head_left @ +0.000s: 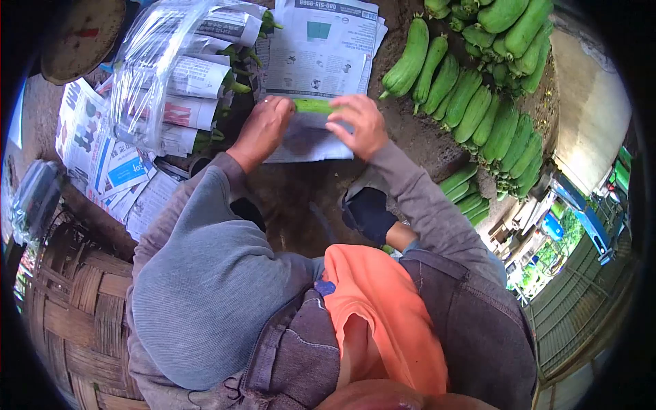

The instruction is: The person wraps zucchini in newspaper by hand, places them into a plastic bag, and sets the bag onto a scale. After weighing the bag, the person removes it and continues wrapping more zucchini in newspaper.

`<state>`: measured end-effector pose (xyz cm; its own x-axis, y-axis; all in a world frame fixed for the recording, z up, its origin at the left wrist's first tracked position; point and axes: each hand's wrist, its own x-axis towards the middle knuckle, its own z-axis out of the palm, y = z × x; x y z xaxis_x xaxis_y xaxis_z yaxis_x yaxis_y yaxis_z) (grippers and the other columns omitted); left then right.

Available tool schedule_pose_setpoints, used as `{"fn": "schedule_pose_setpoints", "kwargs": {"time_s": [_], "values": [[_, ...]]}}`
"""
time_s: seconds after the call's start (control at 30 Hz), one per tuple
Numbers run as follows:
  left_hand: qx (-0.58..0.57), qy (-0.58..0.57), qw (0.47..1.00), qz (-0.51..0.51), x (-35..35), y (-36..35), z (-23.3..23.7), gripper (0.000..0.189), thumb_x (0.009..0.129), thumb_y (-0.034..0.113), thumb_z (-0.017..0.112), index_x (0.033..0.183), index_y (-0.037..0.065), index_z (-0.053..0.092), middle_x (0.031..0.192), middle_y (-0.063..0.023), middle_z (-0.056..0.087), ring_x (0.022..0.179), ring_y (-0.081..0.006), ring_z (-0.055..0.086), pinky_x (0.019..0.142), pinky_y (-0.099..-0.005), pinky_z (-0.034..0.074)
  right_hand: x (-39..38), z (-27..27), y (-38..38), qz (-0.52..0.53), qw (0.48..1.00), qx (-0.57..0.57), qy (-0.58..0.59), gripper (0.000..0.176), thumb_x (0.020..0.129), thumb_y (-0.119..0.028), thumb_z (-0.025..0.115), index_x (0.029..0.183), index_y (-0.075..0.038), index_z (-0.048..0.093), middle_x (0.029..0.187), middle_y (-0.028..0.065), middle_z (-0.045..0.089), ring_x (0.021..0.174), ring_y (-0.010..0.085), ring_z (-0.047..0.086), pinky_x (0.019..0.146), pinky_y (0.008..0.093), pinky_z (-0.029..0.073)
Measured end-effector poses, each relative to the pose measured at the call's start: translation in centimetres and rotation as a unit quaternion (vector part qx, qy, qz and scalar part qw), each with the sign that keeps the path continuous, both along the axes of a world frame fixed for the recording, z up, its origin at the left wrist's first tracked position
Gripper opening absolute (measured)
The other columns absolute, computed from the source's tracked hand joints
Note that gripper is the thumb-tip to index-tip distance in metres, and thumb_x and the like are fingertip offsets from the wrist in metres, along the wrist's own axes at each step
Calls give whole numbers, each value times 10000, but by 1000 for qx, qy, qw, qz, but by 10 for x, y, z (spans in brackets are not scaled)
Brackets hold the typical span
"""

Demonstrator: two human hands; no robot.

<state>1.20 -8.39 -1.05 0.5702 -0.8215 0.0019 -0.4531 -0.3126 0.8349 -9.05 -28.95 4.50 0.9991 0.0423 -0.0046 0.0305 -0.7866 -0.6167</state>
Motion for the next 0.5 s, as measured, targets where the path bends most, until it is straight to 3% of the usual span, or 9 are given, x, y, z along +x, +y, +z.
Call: {"fn": "schedule_pose_setpoints", "kwargs": {"time_s": [0.07,0.17,0.27,0.37,0.4,0.43,0.47,0.5], "values": [[45,7,999,7,3,-4,0,91,827,61,472,893,23,521,925,-165,572,921,-352,534,786,-417,433,-8,-4,17,55,997,53,-2,146,695,-166,705,806,-127,619,1014,55,575,981,248,533,829,404,416],[3,1,1000,26,6,-9,-11,105,786,36,515,891,32,516,862,-145,553,881,-341,533,761,-415,432,-8,-11,39,56,997,-50,11,228,670,-138,701,876,-151,604,1054,45,546,1027,248,507,852,402,401],[-105,-113,984,86,8,-14,17,115,730,26,576,828,41,517,812,-122,531,825,-327,529,731,-406,431,-10,-54,28,11,991,-132,-32,380,637,-122,708,982,-173,559,1104,39,512,1069,251,478,871,406,382],[-29,-29,999,-10,1,7,27,135,688,32,625,797,54,548,805,-101,526,823,-318,531,725,-395,438,5,-50,18,18,994,-96,48,512,599,-129,735,1050,-183,499,1114,38,494,1084,261,466,876,419,369],[19,75,997,-6,-9,13,19,79,723,54,633,777,52,574,860,-47,566,812,-238,550,717,-347,442,11,-48,15,19,993,-88,74,532,591,-131,742,1057,-182,489,1117,38,490,1088,264,463,878,419,366],[67,269,961,16,-19,15,4,103,759,85,622,847,48,586,900,-34,577,828,-188,545,722,-323,439,16,-43,13,17,994,-79,70,535,560,-129,758,1031,-157,507,1062,55,511,1052,273,486,866,404,389],[108,453,884,39,-27,16,-8,144,794,116,611,918,43,598,940,-20,587,845,-138,540,726,-300,436,18,-42,11,-5,997,-37,70,529,554,-126,761,1021,-143,514,1035,61,517,1028,281,495,854,403,401],[81,513,853,48,-31,13,-11,182,812,139,596,964,39,587,958,-23,586,852,-121,530,729,-288,431,18,-43,9,-26,997,4,71,524,547,-123,764,1011,-129,521,1008,68,524,1004,289,504,842,403,414]]}}
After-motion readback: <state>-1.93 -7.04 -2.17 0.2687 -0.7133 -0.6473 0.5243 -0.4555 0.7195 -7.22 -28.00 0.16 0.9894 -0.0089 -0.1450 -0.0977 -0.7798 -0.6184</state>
